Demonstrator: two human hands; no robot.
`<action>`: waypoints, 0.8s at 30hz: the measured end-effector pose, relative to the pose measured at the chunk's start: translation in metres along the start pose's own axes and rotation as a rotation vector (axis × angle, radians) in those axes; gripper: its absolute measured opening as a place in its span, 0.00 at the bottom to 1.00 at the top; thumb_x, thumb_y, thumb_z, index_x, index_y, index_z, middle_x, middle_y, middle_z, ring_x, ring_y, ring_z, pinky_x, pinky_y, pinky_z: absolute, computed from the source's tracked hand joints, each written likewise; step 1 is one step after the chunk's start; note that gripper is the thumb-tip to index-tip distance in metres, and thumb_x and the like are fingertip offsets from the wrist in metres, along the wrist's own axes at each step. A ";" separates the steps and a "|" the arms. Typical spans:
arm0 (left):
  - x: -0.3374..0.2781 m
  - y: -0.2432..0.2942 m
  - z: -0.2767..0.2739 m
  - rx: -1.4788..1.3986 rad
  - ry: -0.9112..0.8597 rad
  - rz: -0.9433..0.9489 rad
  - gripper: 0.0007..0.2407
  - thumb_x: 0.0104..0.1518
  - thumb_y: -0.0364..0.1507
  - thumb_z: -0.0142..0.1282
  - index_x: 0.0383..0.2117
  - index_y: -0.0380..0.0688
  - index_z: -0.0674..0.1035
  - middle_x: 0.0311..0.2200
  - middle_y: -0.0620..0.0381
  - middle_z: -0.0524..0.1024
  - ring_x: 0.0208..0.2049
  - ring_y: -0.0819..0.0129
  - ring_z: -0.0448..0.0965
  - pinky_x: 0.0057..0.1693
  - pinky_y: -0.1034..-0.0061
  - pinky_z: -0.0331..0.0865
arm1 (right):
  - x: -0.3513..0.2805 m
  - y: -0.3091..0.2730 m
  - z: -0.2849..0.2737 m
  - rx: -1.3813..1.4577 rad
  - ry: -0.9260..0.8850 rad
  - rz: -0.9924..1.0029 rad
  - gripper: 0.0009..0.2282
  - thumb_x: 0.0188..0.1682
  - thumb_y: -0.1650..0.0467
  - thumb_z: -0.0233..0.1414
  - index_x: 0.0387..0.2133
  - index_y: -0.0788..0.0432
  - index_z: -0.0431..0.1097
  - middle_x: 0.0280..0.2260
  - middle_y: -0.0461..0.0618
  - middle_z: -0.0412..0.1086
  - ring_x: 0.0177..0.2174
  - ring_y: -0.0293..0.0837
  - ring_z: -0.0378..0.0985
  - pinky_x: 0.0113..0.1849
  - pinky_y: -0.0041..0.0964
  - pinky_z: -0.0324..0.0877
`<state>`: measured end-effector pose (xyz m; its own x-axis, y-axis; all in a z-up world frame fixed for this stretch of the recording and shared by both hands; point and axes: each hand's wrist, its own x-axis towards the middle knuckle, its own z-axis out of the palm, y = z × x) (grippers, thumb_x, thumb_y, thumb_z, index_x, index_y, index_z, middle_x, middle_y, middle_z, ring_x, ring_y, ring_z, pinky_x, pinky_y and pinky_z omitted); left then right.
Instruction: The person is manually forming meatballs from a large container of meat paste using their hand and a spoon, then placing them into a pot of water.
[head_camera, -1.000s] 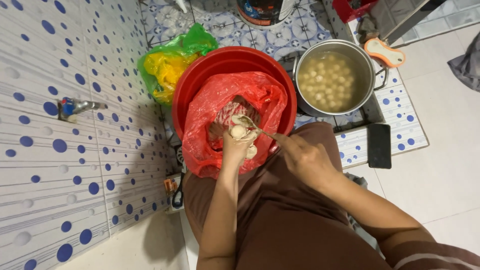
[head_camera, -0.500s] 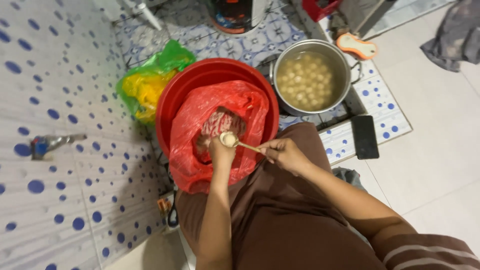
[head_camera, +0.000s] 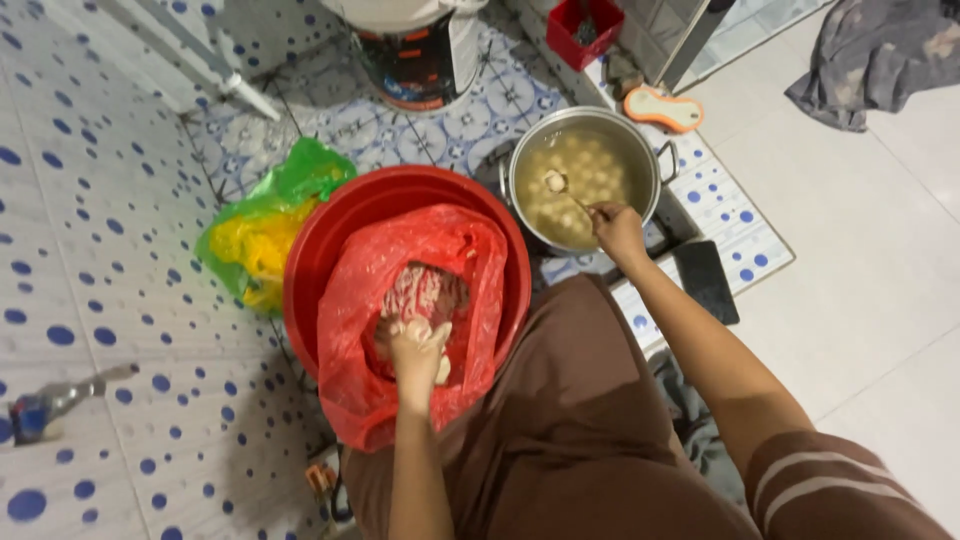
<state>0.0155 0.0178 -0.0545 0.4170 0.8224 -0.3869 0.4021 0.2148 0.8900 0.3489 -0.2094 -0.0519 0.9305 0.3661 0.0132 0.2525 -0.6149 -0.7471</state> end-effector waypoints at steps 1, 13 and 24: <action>-0.004 0.005 0.000 -0.001 -0.004 0.000 0.13 0.47 0.22 0.69 0.14 0.40 0.72 0.09 0.52 0.68 0.10 0.66 0.71 0.16 0.68 0.69 | 0.014 0.008 0.004 -0.041 0.041 -0.024 0.07 0.52 0.68 0.56 0.38 0.55 0.82 0.26 0.56 0.78 0.33 0.59 0.82 0.36 0.48 0.74; 0.000 0.006 -0.002 0.012 0.024 -0.013 0.12 0.44 0.23 0.72 0.14 0.39 0.76 0.10 0.50 0.71 0.12 0.69 0.70 0.20 0.70 0.67 | 0.099 0.048 0.049 0.018 0.145 -0.013 0.08 0.56 0.74 0.54 0.44 0.63 0.79 0.32 0.61 0.78 0.36 0.59 0.82 0.37 0.50 0.76; -0.013 0.023 -0.002 -0.031 0.015 -0.005 0.11 0.43 0.18 0.72 0.15 0.37 0.76 0.11 0.52 0.71 0.13 0.71 0.69 0.23 0.76 0.68 | 0.094 0.061 0.052 0.353 0.202 0.183 0.07 0.55 0.71 0.52 0.35 0.61 0.78 0.18 0.49 0.70 0.19 0.43 0.70 0.22 0.41 0.65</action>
<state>0.0176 0.0132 -0.0285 0.4027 0.8292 -0.3878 0.3786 0.2349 0.8953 0.4385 -0.1764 -0.1311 0.9934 0.1086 -0.0370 0.0056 -0.3681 -0.9298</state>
